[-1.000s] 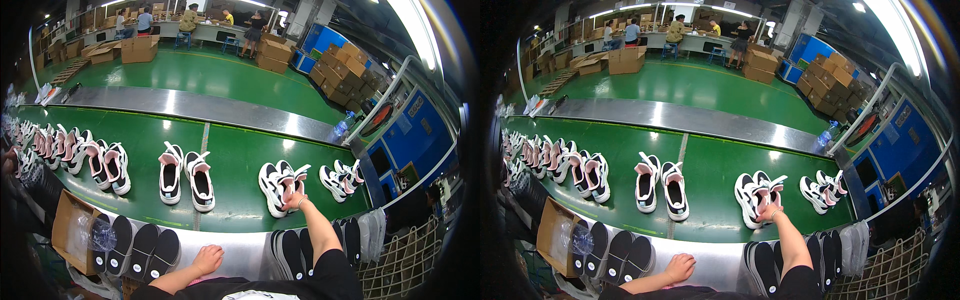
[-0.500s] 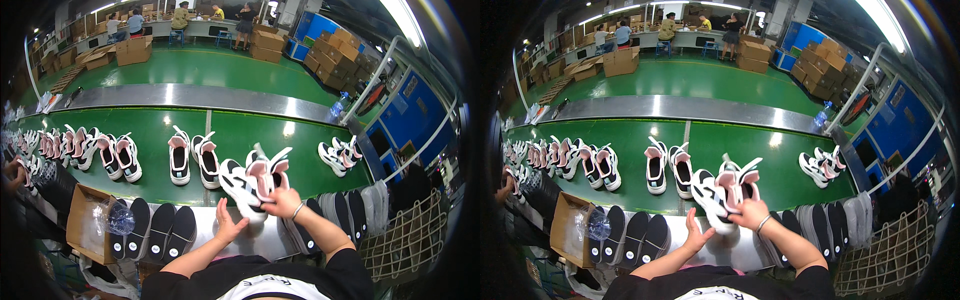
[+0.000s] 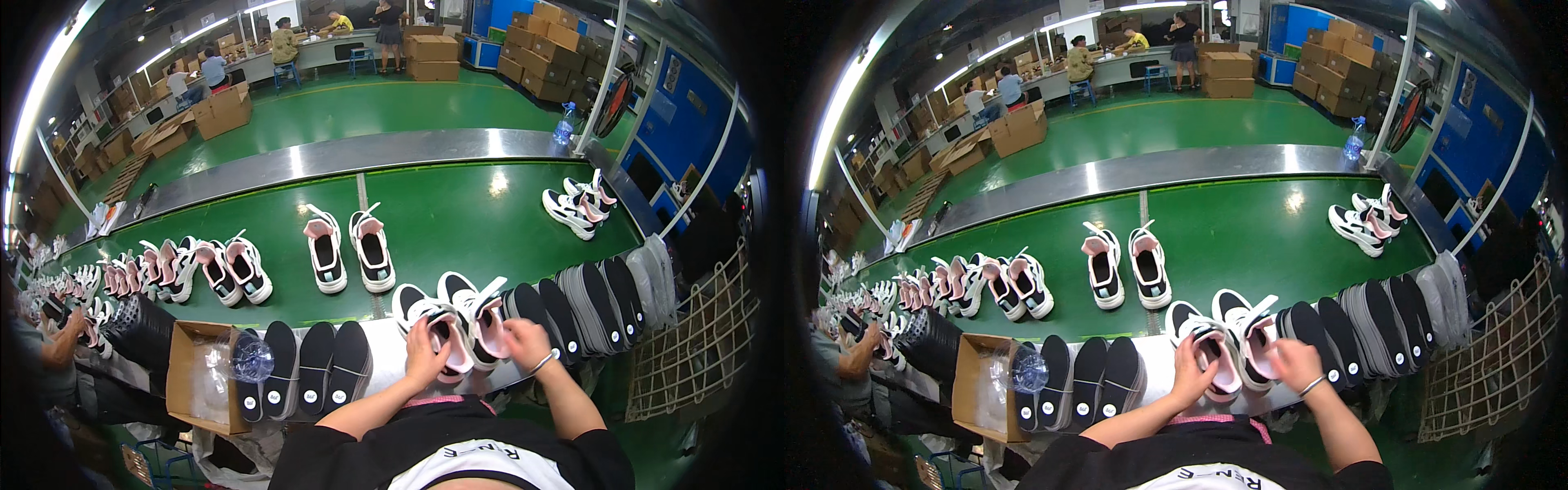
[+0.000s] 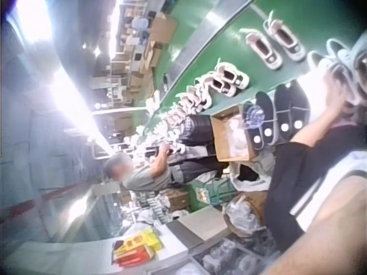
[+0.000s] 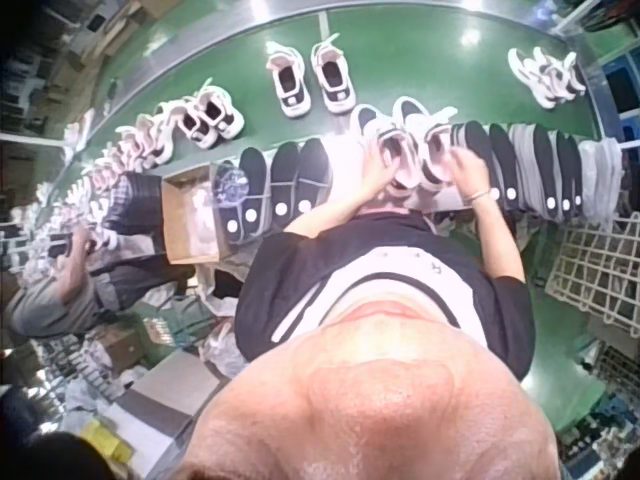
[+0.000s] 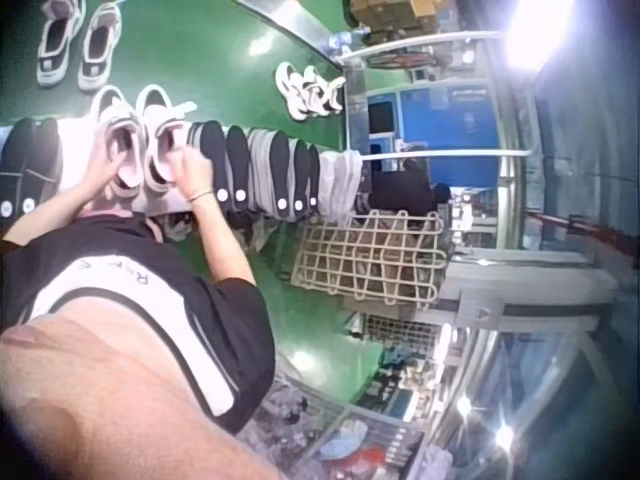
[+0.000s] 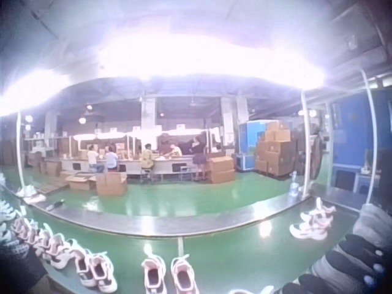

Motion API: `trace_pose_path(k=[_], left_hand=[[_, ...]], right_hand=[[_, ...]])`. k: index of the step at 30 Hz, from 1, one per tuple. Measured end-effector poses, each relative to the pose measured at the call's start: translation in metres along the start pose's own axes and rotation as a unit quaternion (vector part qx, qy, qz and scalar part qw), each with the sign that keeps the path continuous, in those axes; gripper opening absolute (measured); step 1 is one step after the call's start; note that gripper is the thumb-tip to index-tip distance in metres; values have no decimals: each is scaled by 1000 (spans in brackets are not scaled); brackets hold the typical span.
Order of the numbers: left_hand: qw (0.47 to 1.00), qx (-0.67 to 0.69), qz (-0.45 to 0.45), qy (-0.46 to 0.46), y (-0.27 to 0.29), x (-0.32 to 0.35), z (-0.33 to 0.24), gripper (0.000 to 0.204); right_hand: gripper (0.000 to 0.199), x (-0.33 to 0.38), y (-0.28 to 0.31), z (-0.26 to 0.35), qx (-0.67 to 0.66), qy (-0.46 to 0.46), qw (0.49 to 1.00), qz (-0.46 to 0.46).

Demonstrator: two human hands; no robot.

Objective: The person places insoles into shoes on a conveyor belt. They take a shoe from the belt, pick up an insole from a stack, insert the insole into the shoe, and then place the shoe back on the conveyor belt.

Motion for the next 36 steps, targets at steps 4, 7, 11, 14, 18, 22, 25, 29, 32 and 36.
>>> trace_pose_path(k=[4, 7, 11, 14, 18, 22, 25, 29, 32, 36], left_hand=[[1000, 1, 11, -17, 4, -26, -12, 35], [998, -8, 53, 18, -1, -43, -6, 27], [998, 13, 53, 26, -4, -55, 2, 23], [992, 22, 109, 53, -10, -63, 13, 35], [988, 53, 146, 7, -3, -66, 7, 39], [976, 86, 142, 143, -17, -71, 29, 38], [960, 126, 156, 197, -23, -77, 35, 37], [976, 74, 108, 173, -16, -75, 37, 36], [982, 27, 88, 166, -14, -72, 25, 39], [985, -16, 76, 151, -17, -68, 15, 36]], right_hand=[[35, 13, 0, -89, 165, -161, 968, -96], [42, 8, -8, -116, 230, -201, 948, -84], [37, -6, 7, -120, 215, -289, 931, -62], [38, -13, 9, -132, 206, -243, 947, -48], [42, -7, 1, -131, 235, -252, 939, -15], [41, -2, 17, -125, 242, -236, 939, -65], [30, 7, 54, -103, 118, -78, 962, -232], [12, 13, 75, 20, 16, 119, 983, -139], [7, 15, 19, 68, 209, 178, 960, 54], [9, -7, -60, 62, 321, 133, 921, 175]])
Point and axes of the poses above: each hand's wrist, its own x-axis away from the middle knuckle, its own y-axis out of the back of the hand, z = x × y, the point moved 7 cm from there along -x, towards the middle knuckle, and after that the axes turned 5 degrees about z, right-handed, at the moved point
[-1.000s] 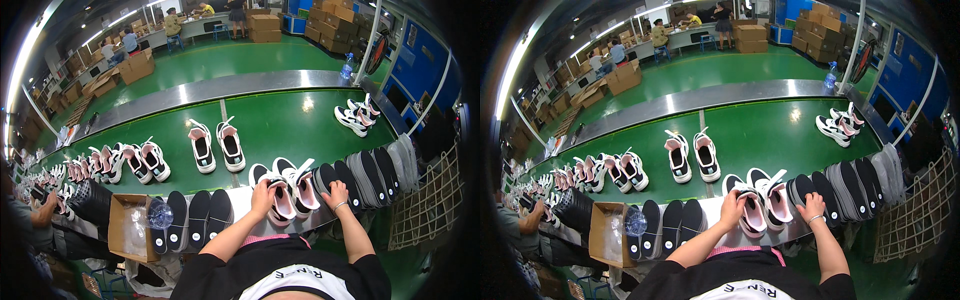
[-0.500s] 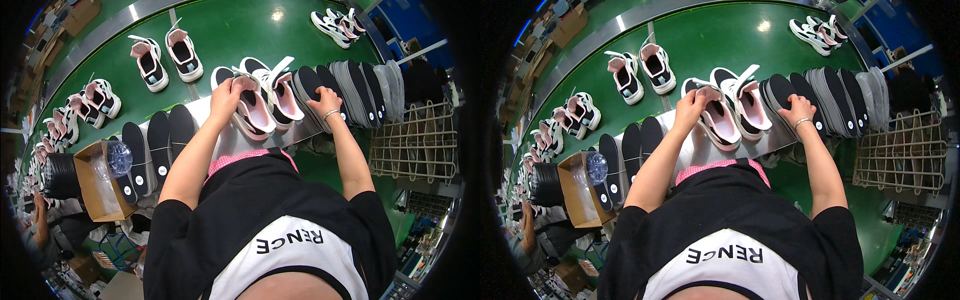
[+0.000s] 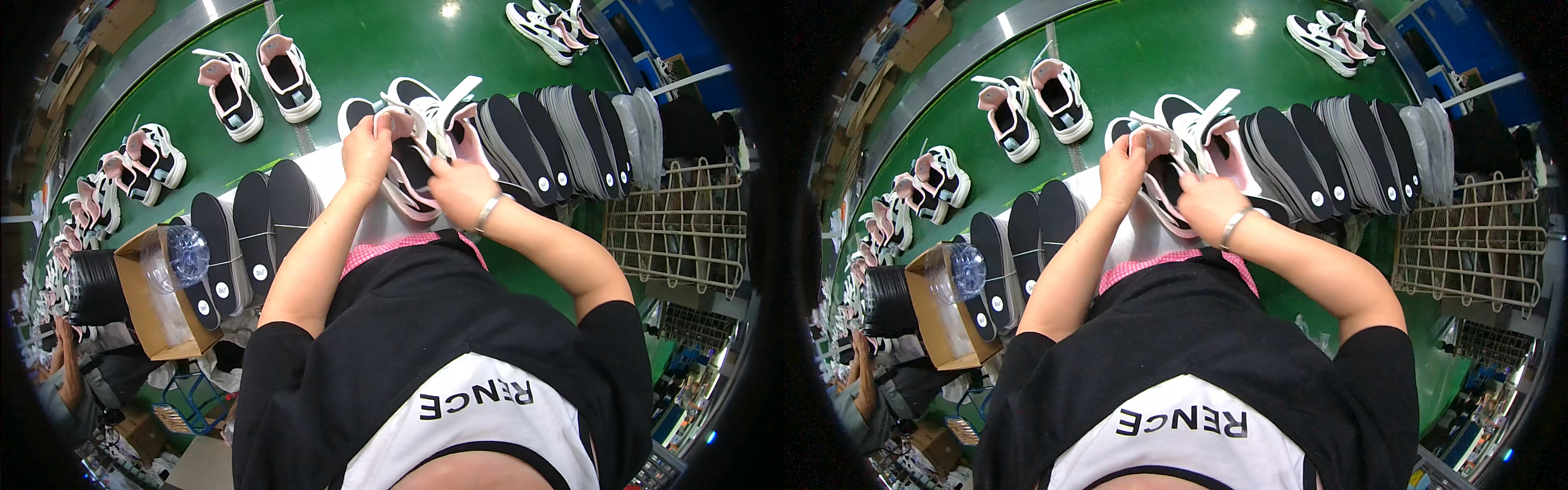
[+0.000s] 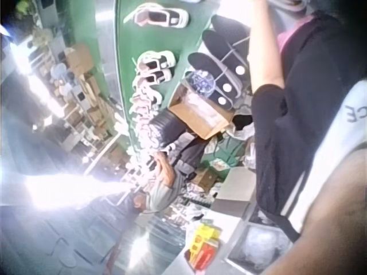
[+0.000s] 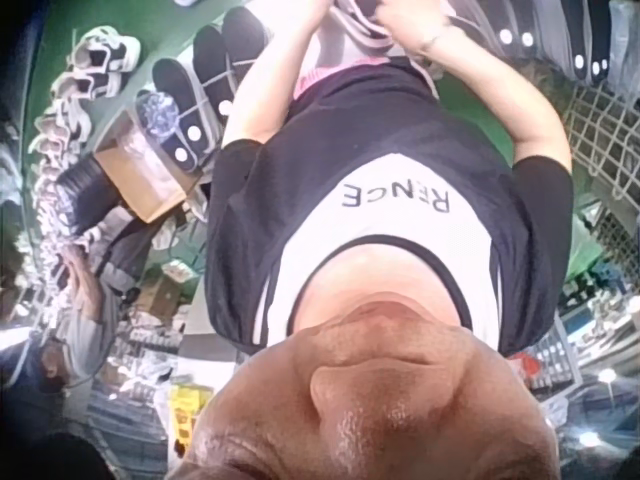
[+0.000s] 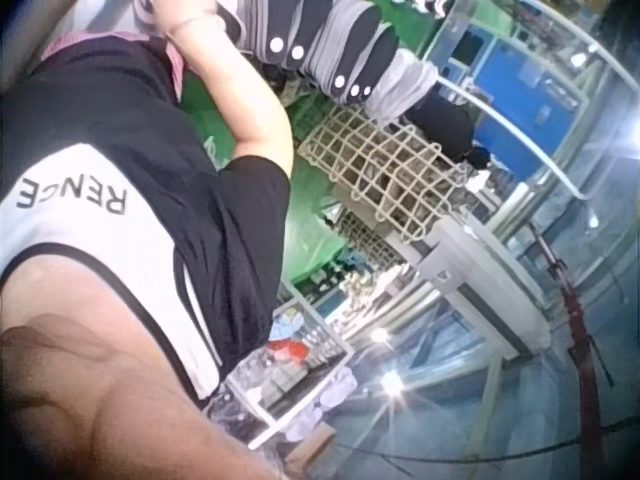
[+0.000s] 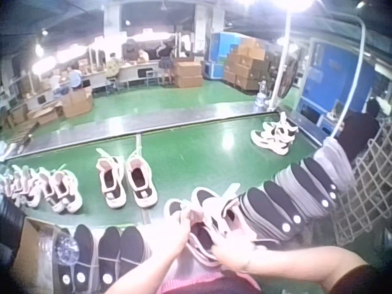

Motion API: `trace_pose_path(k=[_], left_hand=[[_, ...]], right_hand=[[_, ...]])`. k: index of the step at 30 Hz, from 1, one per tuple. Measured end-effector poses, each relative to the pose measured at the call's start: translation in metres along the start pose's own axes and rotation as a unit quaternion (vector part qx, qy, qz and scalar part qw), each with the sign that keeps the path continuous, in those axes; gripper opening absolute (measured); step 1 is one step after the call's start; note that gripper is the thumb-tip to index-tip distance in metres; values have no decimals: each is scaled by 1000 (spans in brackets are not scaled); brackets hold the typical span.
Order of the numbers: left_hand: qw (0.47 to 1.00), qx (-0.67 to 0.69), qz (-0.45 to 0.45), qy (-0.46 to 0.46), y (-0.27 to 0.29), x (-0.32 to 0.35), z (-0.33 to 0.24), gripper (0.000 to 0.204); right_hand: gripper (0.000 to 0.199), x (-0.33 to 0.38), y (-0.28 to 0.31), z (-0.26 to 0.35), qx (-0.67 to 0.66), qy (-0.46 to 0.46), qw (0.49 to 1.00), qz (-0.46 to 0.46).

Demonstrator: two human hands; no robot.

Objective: The person places insoles into shoes on a conveyor belt. They take a shoe from the belt, pick up an insole from a stack, insert the insole into the shoe, and then place the shoe back on the conveyor belt.

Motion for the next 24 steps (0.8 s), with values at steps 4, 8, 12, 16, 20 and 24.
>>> trace_pose_path(k=[4, 8, 12, 16, 20, 24], left_hand=[[998, -44, -23, -46, 0, 8, -6, 30], [997, -63, -24, -24, -4, 9, -3, 24], [999, -48, 6, -9, -10, 7, 0, 22], [997, -39, 47, -37, -15, 10, -4, 34], [997, 24, 49, -60, -17, 11, -1, 48], [994, 53, 75, -56, -18, 15, 2, 52]], right_hand=[[18, -49, -28, -2, -70, -91, 992, 50], [22, -31, -20, -4, -135, -55, 987, -73], [31, 16, 1, -6, -54, -113, 992, 13], [21, 18, 0, -14, -64, -116, 988, 74], [14, -13, -13, -3, -50, -62, 996, 37], [15, -43, -34, -6, -64, -43, 996, 37]])
Point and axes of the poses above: each hand's wrist, its own x-axis away from the middle knuckle, its own y-axis out of the back of the hand, z = x × y, the point moved 7 cm from there along -x, towards the middle knuckle, and after that the axes turned 5 degrees about z, right-handed, at the moved point
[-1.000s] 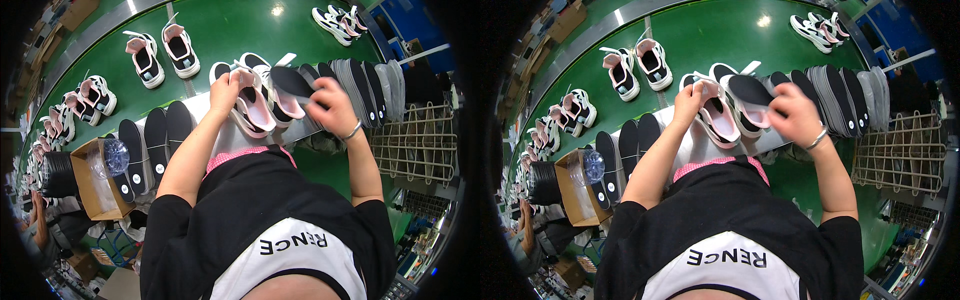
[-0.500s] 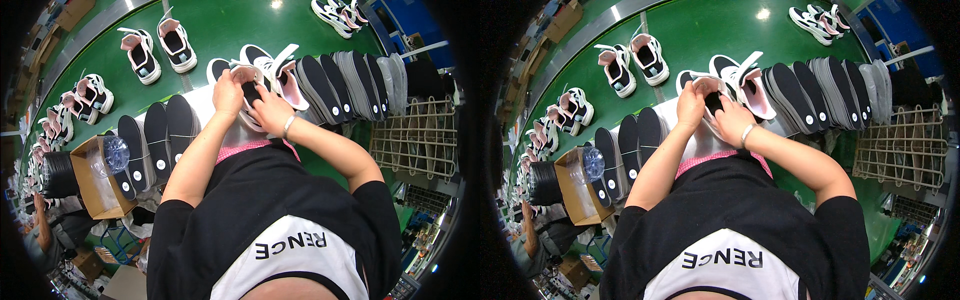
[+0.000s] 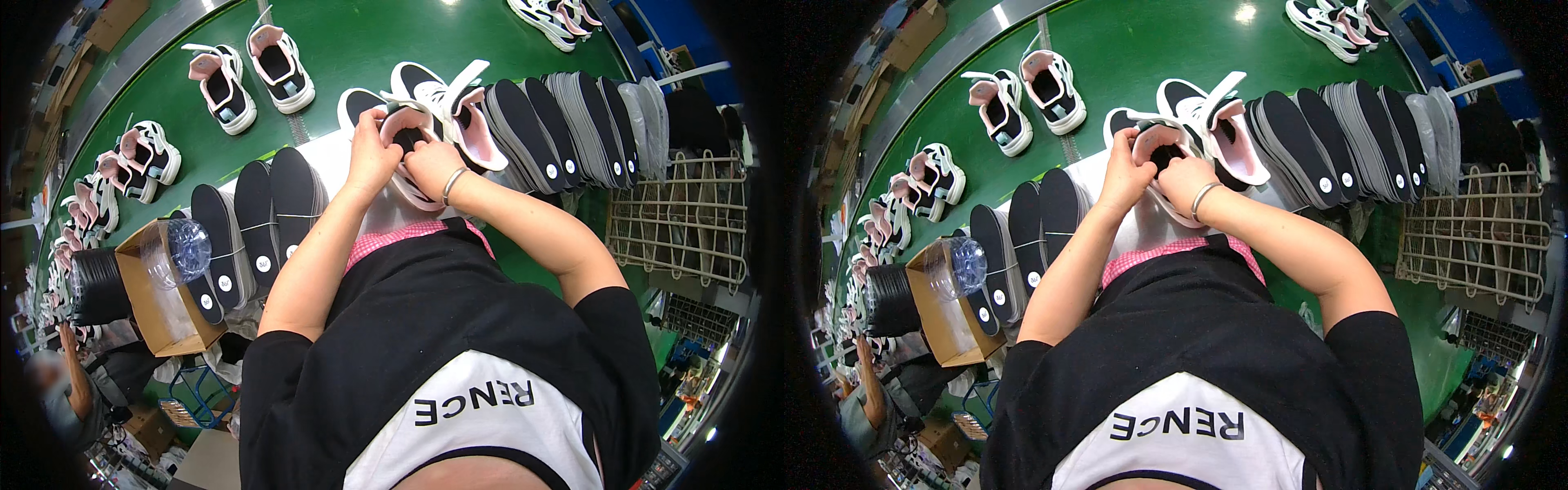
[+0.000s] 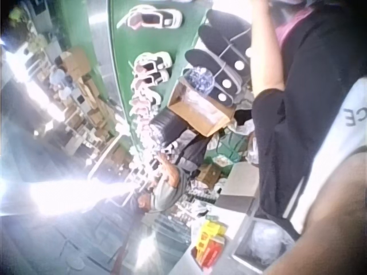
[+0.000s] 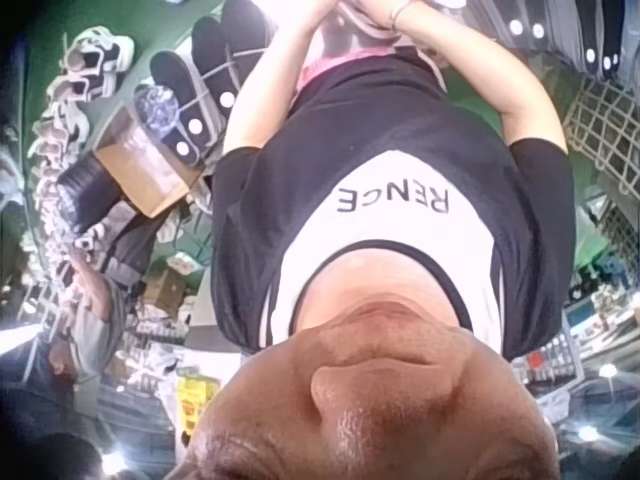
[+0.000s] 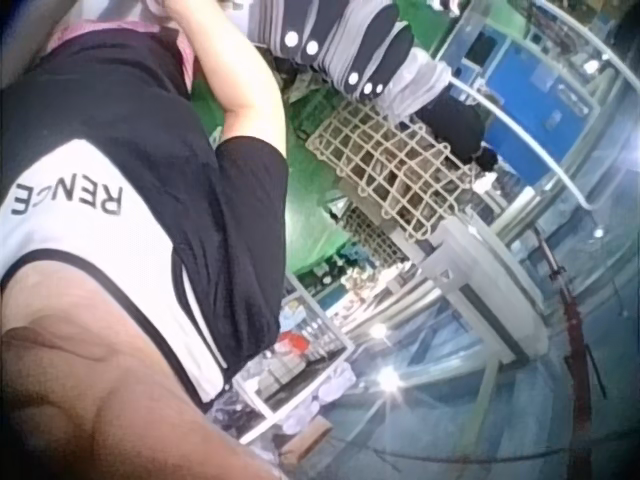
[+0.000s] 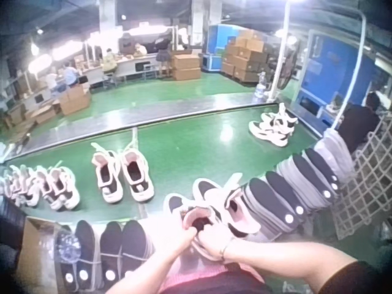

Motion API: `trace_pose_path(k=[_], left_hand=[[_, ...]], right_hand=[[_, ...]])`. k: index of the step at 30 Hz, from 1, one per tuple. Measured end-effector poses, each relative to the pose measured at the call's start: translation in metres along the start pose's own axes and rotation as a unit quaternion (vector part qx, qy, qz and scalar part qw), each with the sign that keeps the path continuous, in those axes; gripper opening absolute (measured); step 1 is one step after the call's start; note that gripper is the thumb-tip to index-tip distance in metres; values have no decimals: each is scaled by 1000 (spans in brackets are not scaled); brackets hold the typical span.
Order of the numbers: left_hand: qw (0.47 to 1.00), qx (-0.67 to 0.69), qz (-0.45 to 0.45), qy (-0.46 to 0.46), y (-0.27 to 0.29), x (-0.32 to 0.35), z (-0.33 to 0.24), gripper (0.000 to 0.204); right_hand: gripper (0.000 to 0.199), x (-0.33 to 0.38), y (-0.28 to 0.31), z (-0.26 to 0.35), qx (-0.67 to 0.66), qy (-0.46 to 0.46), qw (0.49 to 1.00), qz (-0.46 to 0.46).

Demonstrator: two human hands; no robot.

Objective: The person places insoles into shoes on a conveyor belt. They take a shoe from the belt, pick up an insole from a stack, insert the insole into the shoe, and then place the shoe back on the conveyor belt.

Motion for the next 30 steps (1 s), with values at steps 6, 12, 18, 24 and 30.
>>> trace_pose_path(k=[6, 12, 18, 24, 30], left_hand=[[995, 103, 12, 13, -5, 2, 11, 52], [994, 108, 8, 18, -6, -1, 9, 52], [995, 102, 9, 17, -8, -1, 7, 52], [995, 101, 9, 9, -13, -3, 12, 51], [995, 99, -5, -28, -14, -2, 11, 45]], right_hand=[[23, -25, -26, -9, -85, -34, 991, 96], [26, -37, -48, -7, 4, 22, 953, 303], [30, -35, -34, -7, 48, -18, 974, 223], [29, -29, -43, -9, 93, 38, 967, 233], [24, 5, -24, -7, -4, 43, 943, 329]])
Point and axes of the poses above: each hand's wrist, its own x-axis away from the middle knuckle, its own y-axis out of the back of the hand, z = x × y, the point moved 7 cm from there along -x, towards the middle knuckle, and after that the axes turned 5 degrees about z, right-handed, at the moved point
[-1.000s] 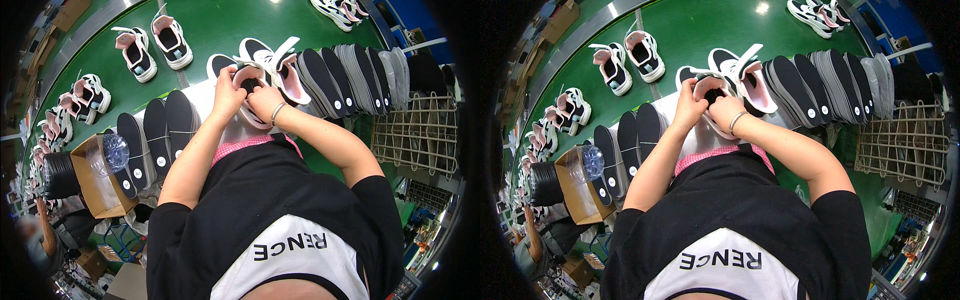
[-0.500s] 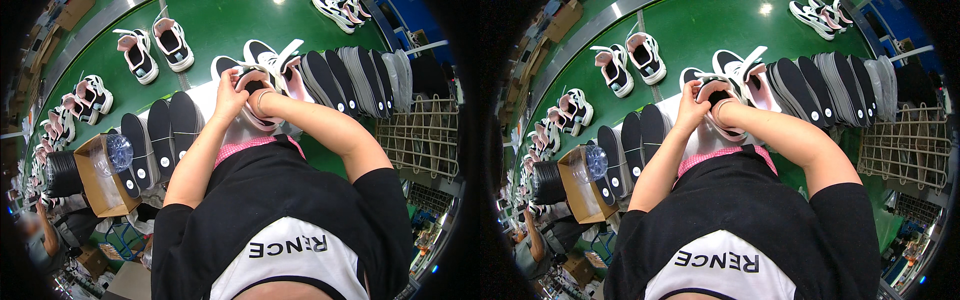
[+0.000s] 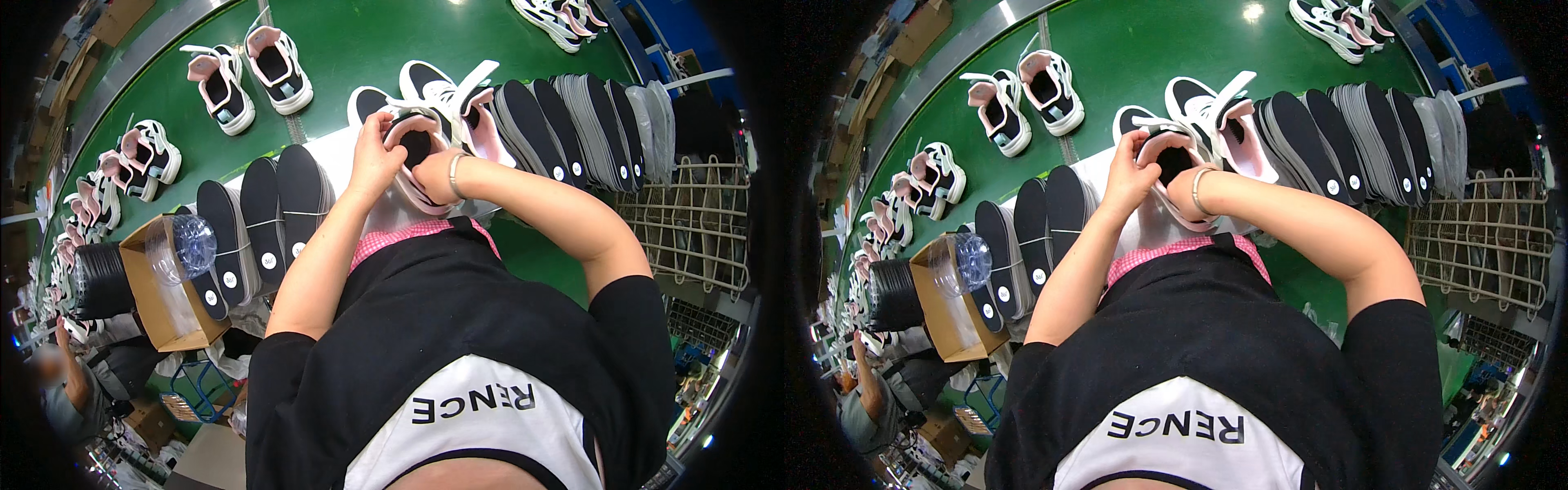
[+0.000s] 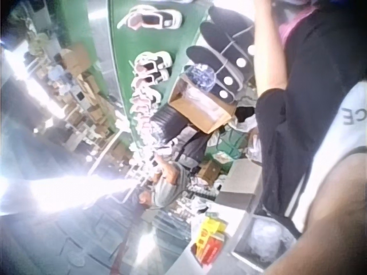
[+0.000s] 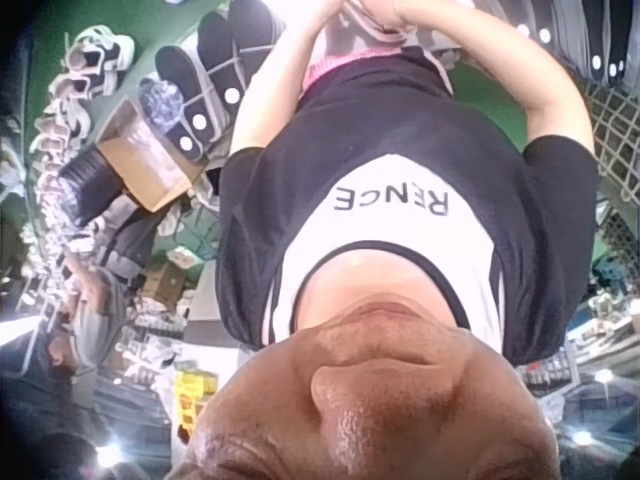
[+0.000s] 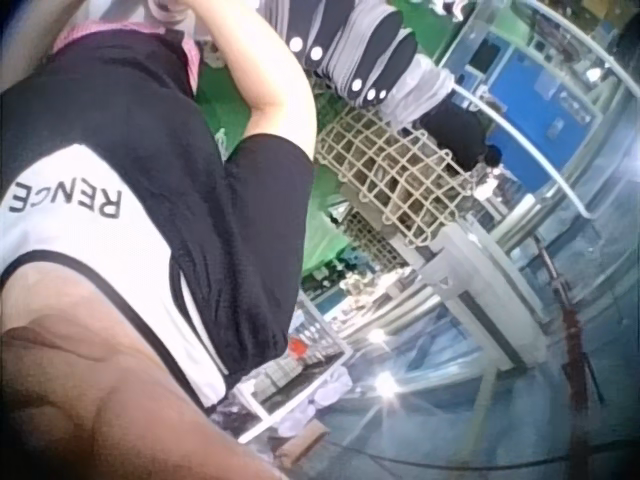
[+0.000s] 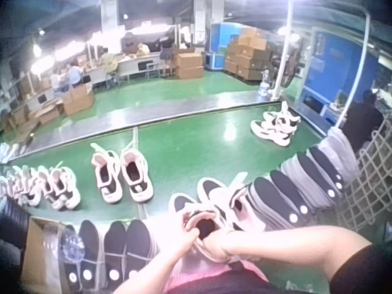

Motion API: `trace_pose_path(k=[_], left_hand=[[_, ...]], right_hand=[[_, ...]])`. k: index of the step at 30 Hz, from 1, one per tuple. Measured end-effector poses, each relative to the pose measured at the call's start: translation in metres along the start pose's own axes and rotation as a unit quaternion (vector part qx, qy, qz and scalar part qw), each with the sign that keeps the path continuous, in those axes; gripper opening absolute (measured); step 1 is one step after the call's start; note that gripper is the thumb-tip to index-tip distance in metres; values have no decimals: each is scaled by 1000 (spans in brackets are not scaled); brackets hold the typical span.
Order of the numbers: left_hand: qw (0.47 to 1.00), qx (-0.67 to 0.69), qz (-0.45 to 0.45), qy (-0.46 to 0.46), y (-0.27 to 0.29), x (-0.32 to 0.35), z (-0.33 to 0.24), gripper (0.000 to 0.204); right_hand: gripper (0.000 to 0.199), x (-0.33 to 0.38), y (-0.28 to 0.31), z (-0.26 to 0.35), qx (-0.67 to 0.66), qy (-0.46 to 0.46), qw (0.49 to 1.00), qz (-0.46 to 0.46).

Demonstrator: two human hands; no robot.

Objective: The person places insoles into shoes on a conveyor belt. They take a shoe from the belt, pick up an insole from a stack, insert the insole into the shoe, and then place the shoe back on the conveyor belt.

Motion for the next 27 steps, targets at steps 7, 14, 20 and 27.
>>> trace_pose_path(k=[7, 14, 20, 27], left_hand=[[1000, -8, -5, 17, -1, 0, -6, 42], [998, 52, 25, 26, -2, -1, -13, 26], [993, 20, 24, 117, -1, -18, 10, 24], [1000, 0, 2, 10, 26, -9, -13, 25]], right_hand=[[32, -7, -25, -5, 42, 15, 998, 32], [35, 1, -19, -9, -16, 15, 999, -43], [29, 23, -4, -9, -105, 72, 980, -156], [20, 95, -13, -88, -84, -102, 797, -590]])
Point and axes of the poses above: each hand's wrist, its own x-axis away from the middle knuckle, its own y-axis out of the back of the hand, z = x × y, the point moved 7 cm from there along -x, towards the middle knuckle, and after that the axes turned 5 degrees about z, right-handed, at the moved point
